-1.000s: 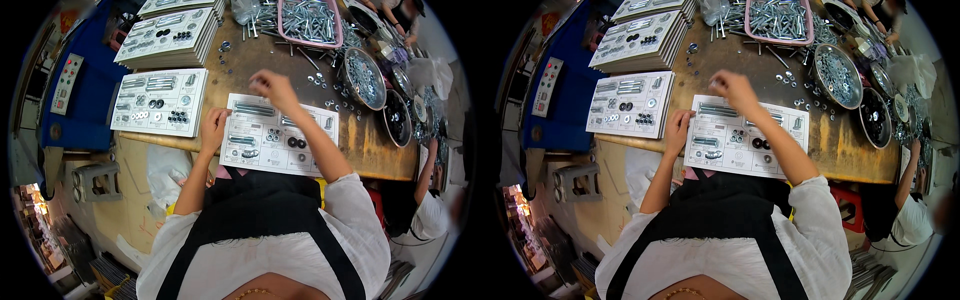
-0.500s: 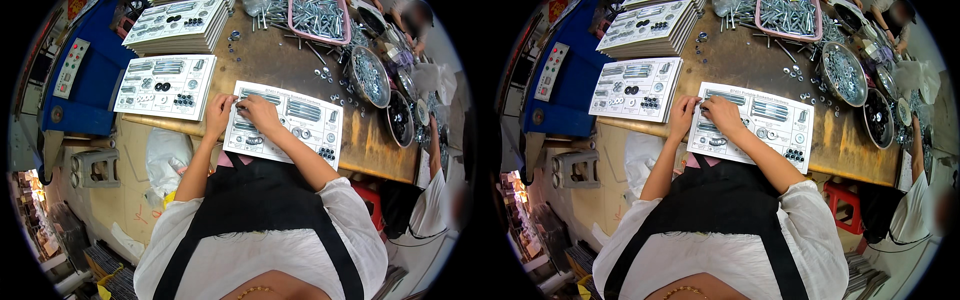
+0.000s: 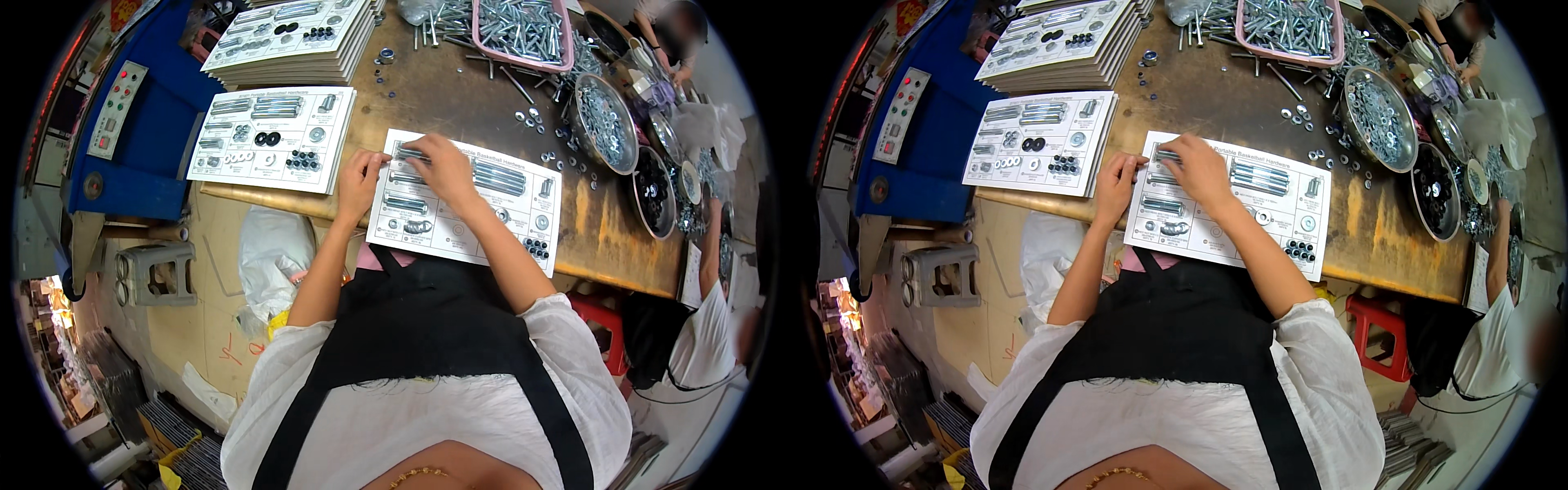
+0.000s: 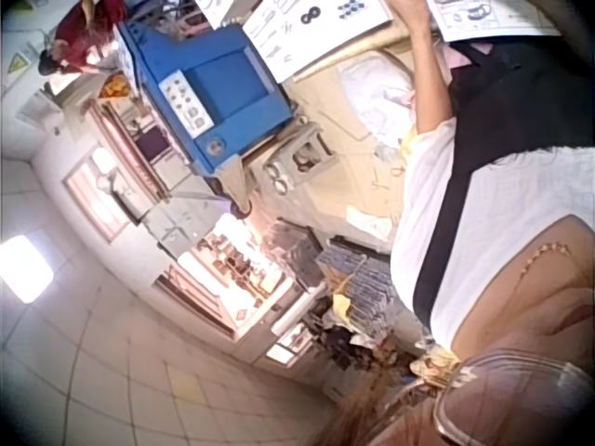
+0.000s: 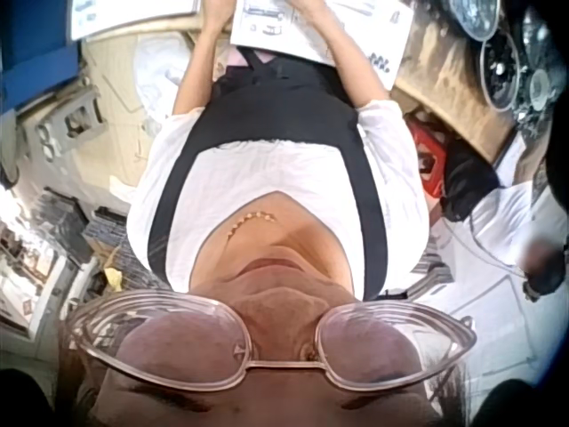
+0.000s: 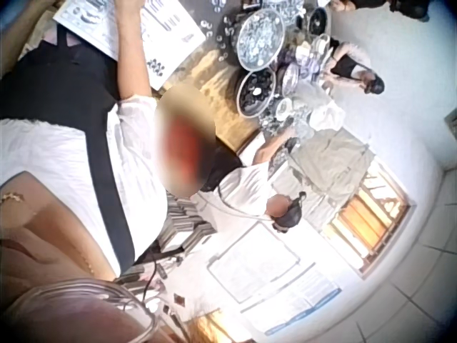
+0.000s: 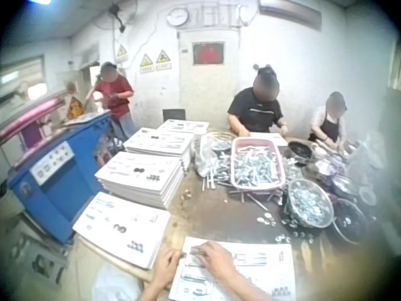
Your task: The person assembles fasteners by hand, picking up bolts, nuts, and washers from a table and screwing them together. The person places the assembled fasteners onto a printed instruction sheet and stacks completed sheets on the table.
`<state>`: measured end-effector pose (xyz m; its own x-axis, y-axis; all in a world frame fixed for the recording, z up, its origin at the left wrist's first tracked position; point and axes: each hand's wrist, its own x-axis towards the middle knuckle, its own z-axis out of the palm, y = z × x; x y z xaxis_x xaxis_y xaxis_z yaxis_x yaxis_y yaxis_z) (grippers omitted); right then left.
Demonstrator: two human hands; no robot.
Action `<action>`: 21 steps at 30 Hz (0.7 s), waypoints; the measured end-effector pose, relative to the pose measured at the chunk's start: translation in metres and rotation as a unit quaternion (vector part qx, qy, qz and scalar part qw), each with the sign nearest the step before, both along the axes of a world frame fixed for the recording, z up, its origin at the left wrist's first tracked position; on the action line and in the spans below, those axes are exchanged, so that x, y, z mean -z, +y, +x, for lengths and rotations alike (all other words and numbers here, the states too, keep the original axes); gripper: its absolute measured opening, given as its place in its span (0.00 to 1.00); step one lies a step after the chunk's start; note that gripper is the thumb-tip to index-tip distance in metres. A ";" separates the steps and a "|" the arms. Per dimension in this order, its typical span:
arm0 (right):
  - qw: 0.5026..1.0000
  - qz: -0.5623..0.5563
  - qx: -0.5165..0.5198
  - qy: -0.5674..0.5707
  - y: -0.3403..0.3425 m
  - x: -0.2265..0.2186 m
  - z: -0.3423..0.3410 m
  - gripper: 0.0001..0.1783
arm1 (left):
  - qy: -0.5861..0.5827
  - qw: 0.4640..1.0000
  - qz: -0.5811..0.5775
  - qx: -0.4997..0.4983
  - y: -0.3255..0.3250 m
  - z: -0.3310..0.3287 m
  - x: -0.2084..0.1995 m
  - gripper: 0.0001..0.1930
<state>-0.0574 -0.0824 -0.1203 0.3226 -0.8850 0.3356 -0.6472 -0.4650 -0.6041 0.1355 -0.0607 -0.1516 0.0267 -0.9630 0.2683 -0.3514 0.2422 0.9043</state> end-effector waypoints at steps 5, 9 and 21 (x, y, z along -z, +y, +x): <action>0.996 0.000 0.014 0.090 -0.012 -0.003 -0.019 0.18 | 0.002 1.000 0.006 -0.003 0.002 0.000 -0.003 0.14; 0.995 0.030 0.017 0.098 -0.014 0.001 -0.017 0.16 | 0.022 1.000 0.004 0.000 0.002 0.000 -0.002 0.15; 0.986 -0.110 0.121 -0.040 -0.032 -0.013 -0.066 0.19 | 0.030 0.999 0.004 0.013 -0.004 0.002 0.010 0.15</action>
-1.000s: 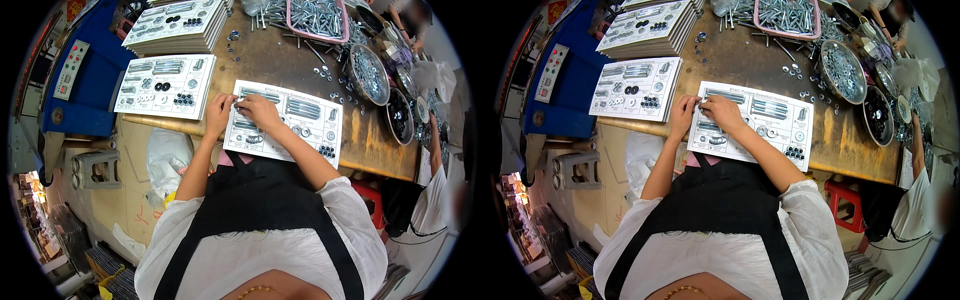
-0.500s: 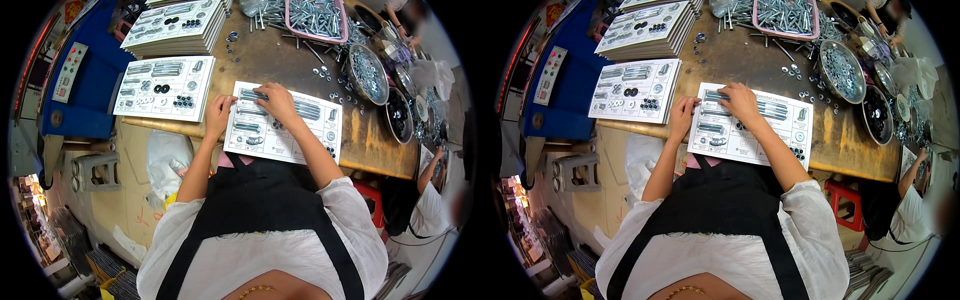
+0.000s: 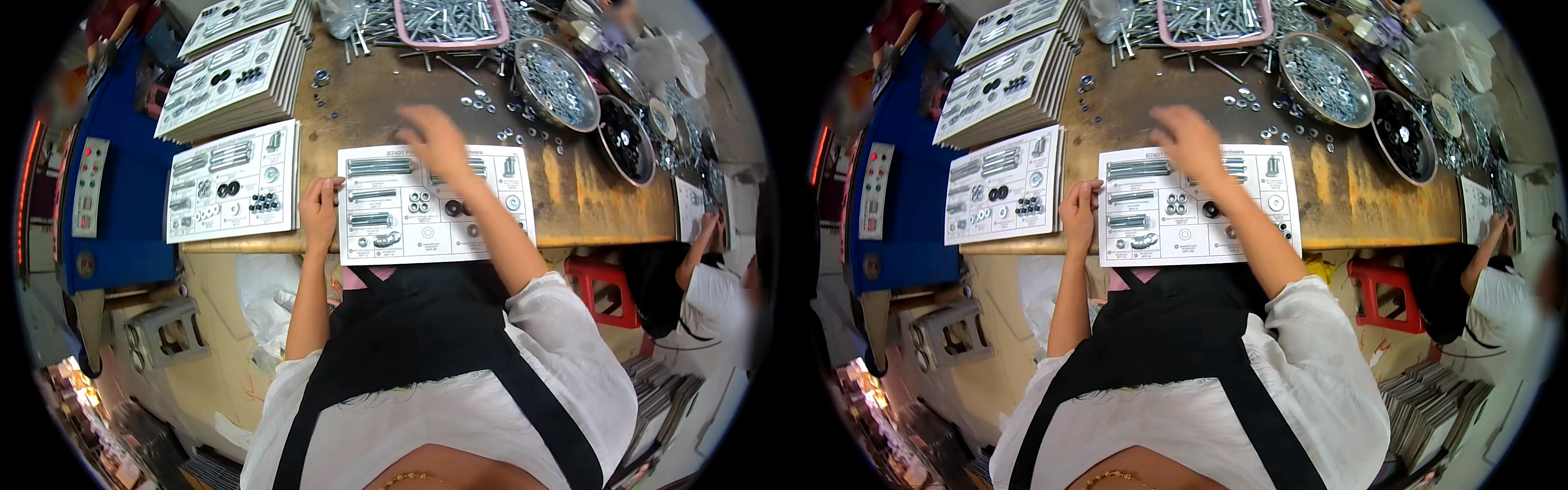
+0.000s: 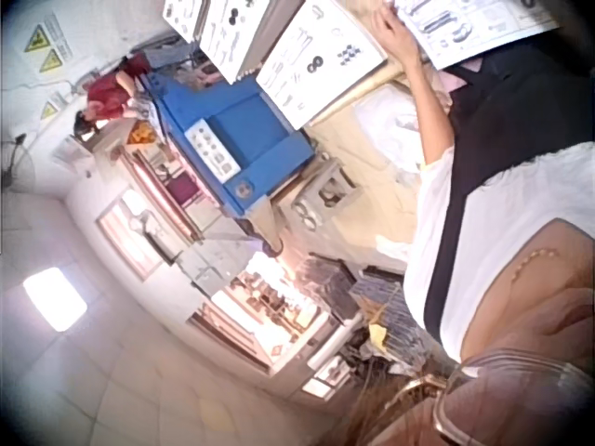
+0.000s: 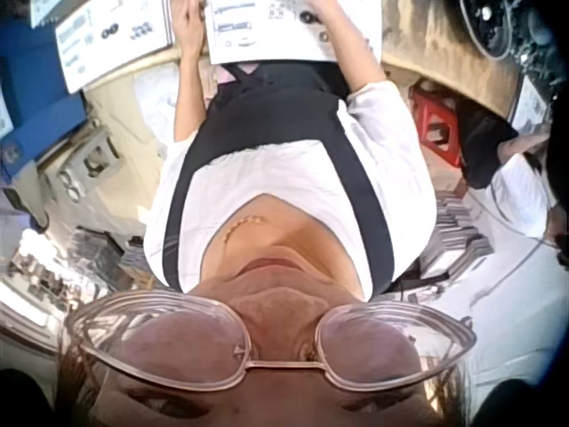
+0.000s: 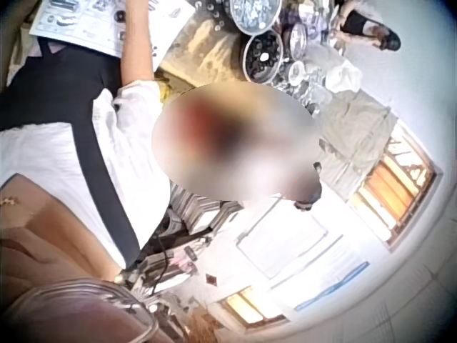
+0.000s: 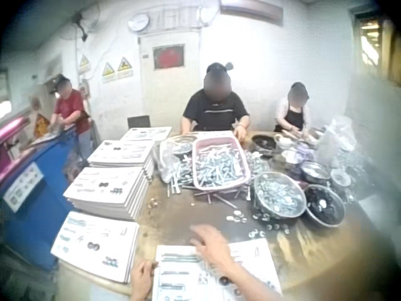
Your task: The person assembles fasteners by hand, picking up bolts, nuts, and washers from a table and screwing them together. The person places the assembled fasteners onto a printed instruction sheet and stacks completed sheets on the table.
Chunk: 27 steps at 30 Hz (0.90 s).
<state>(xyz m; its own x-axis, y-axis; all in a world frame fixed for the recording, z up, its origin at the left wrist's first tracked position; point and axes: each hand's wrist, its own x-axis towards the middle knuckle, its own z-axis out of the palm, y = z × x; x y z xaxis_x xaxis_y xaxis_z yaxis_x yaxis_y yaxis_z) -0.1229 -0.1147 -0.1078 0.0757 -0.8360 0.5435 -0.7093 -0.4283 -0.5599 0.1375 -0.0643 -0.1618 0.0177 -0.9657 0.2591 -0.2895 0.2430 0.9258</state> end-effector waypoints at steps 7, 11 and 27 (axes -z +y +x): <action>0.903 0.171 0.389 0.064 -0.053 -0.039 -0.247 0.19 | -0.026 1.000 0.007 0.007 0.002 -0.001 -0.006 0.16; 0.838 0.281 0.427 0.188 -0.071 0.011 -0.344 0.29 | -0.020 1.000 0.021 0.008 0.002 -0.008 -0.010 0.16; 0.854 0.429 0.260 0.137 -0.066 -0.009 -0.314 0.55 | -0.039 0.999 0.033 -0.003 0.002 -0.006 -0.001 0.17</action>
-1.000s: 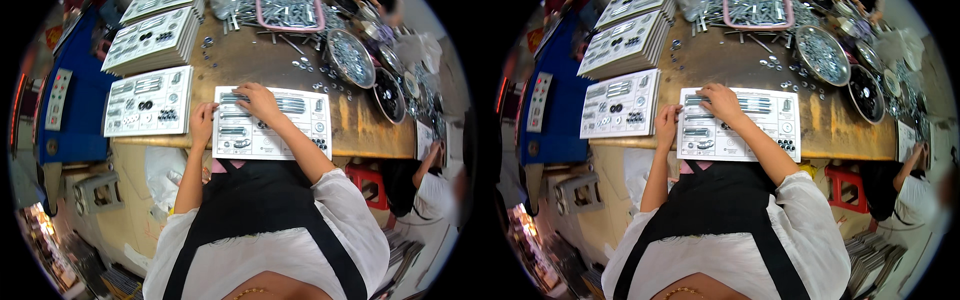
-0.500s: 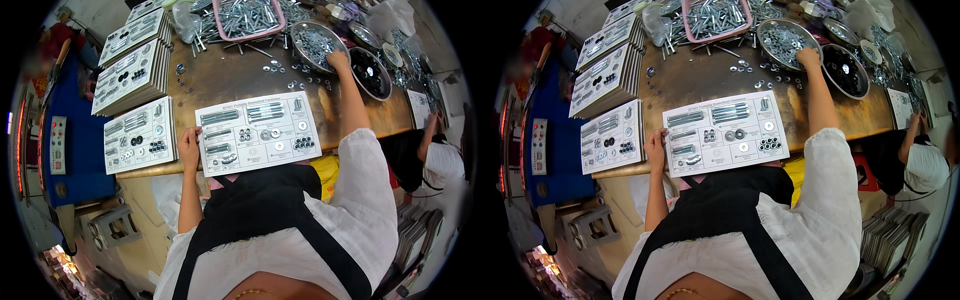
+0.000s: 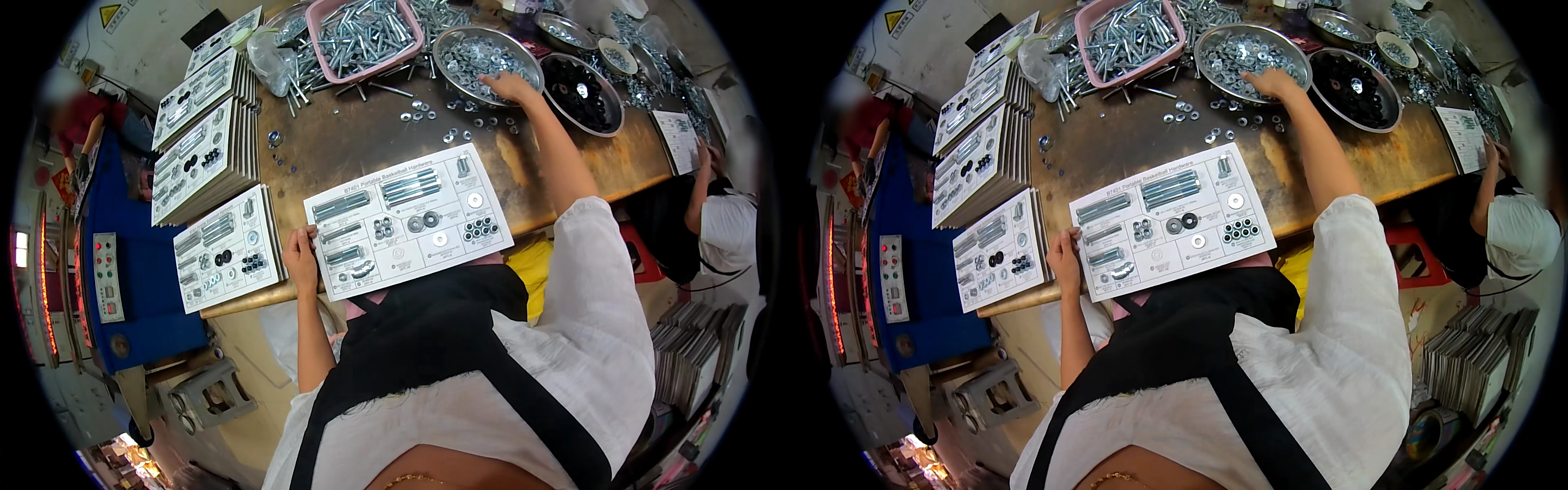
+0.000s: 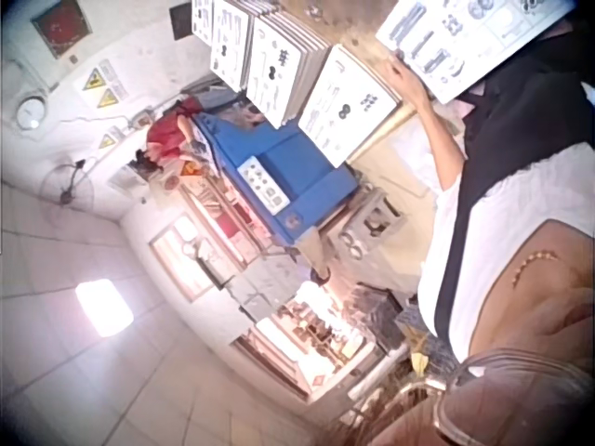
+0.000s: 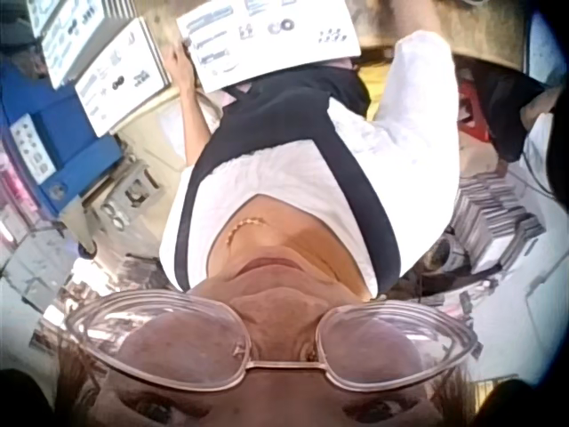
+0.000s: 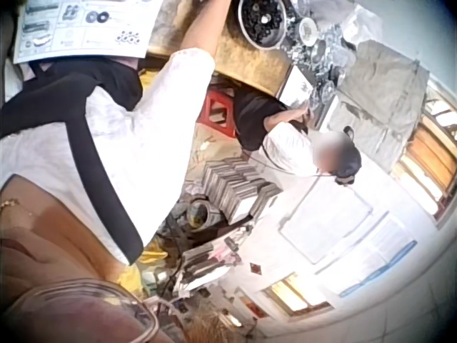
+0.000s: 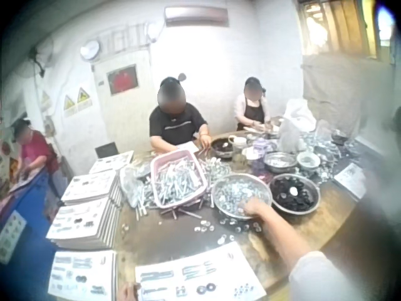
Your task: The person assembles fasteners by hand, picking up bolts, nuts, and washers from a table and screwing them together. The person places the assembled fasteners onto a printed instruction sheet and stacks completed sheets on the table.
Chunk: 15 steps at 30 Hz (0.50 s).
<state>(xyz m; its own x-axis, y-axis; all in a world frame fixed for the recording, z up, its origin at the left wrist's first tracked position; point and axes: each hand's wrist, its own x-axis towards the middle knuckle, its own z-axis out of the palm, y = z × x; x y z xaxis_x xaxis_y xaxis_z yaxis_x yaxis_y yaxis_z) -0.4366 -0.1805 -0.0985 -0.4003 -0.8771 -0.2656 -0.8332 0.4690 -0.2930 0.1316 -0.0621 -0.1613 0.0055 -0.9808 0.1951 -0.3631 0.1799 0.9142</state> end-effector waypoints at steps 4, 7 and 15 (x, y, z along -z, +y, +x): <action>0.995 0.032 -0.095 -0.011 0.010 -0.014 0.034 0.56 | 0.007 1.000 -0.007 -0.004 0.001 -0.003 -0.002 0.17; 0.995 -0.011 -0.081 -0.055 0.016 -0.013 0.047 0.52 | 0.008 1.000 -0.005 -0.003 0.000 -0.004 0.000 0.17; 0.997 -0.058 -0.037 -0.037 0.012 -0.010 0.058 0.44 | 0.035 0.999 0.009 -0.008 0.002 0.001 0.004 0.17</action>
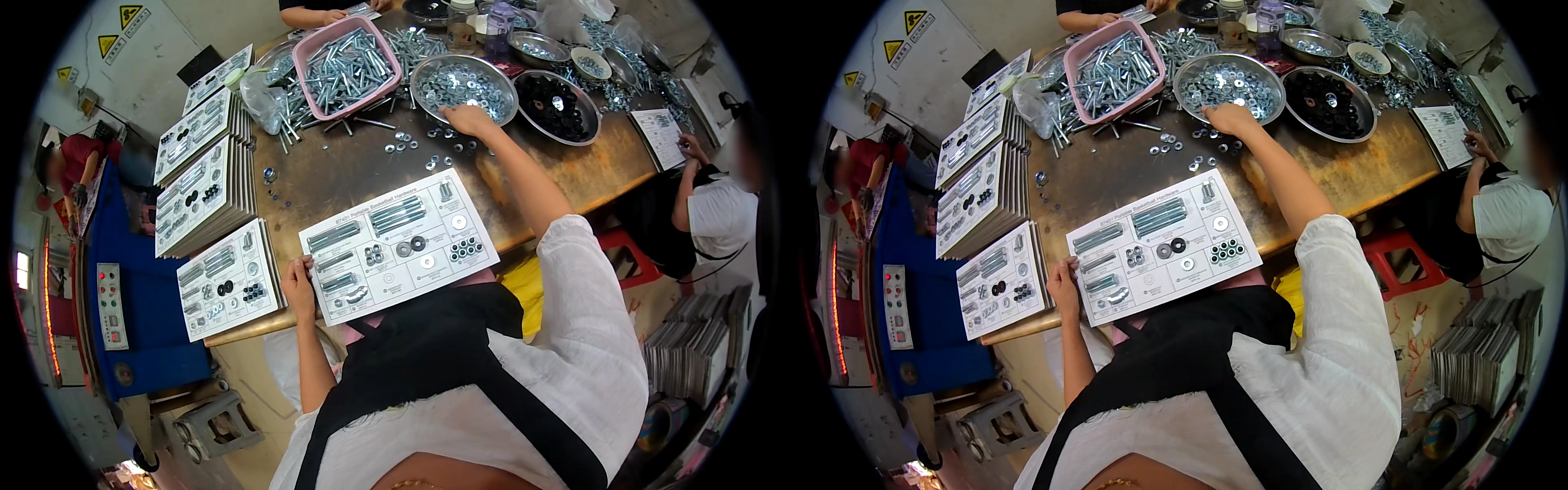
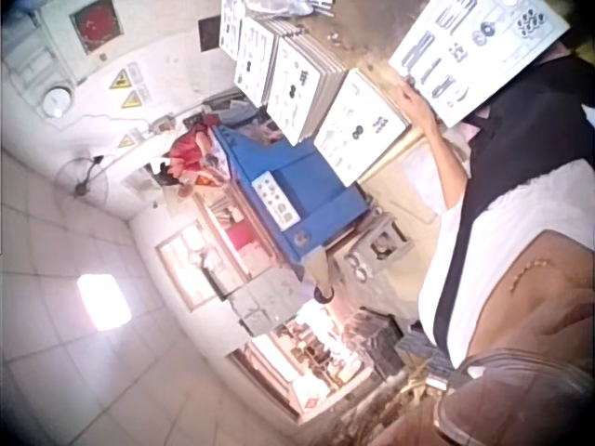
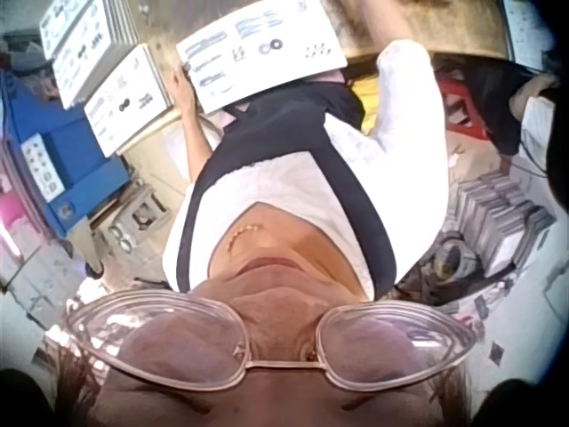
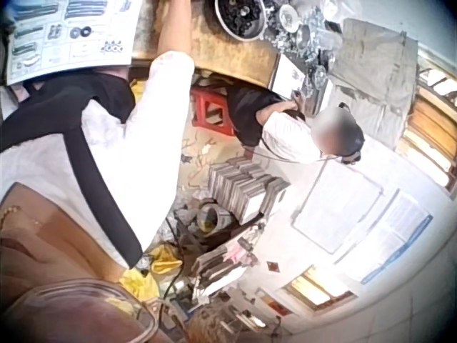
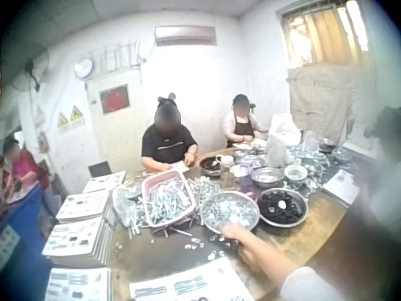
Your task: The person assembles fasteners by hand, picking up bolts, nuts, and washers from a table and screwing them together. The person places the assembled fasteners onto a printed instruction sheet and stacks completed sheets on the table.
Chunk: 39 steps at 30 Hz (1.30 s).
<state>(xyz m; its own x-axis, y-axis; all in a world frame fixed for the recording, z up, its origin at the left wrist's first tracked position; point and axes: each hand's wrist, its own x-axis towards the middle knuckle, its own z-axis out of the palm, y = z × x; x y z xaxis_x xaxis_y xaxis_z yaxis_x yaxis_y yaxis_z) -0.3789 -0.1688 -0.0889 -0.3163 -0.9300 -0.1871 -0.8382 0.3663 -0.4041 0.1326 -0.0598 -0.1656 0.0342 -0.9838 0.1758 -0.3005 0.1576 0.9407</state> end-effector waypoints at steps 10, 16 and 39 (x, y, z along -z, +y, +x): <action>0.316 -0.080 0.272 -0.905 -0.038 0.045 -0.080 0.17 | -0.033 0.999 -0.005 0.014 -0.003 -0.001 -0.005 0.16; 0.244 -0.221 0.347 -0.878 -0.034 0.044 -0.077 0.22 | -0.006 1.000 -0.005 0.006 -0.001 -0.003 0.000 0.17; 0.023 -0.221 0.167 -0.961 0.034 -0.004 -0.045 0.13 | -0.030 0.999 -0.008 0.013 0.001 -0.001 -0.005 0.16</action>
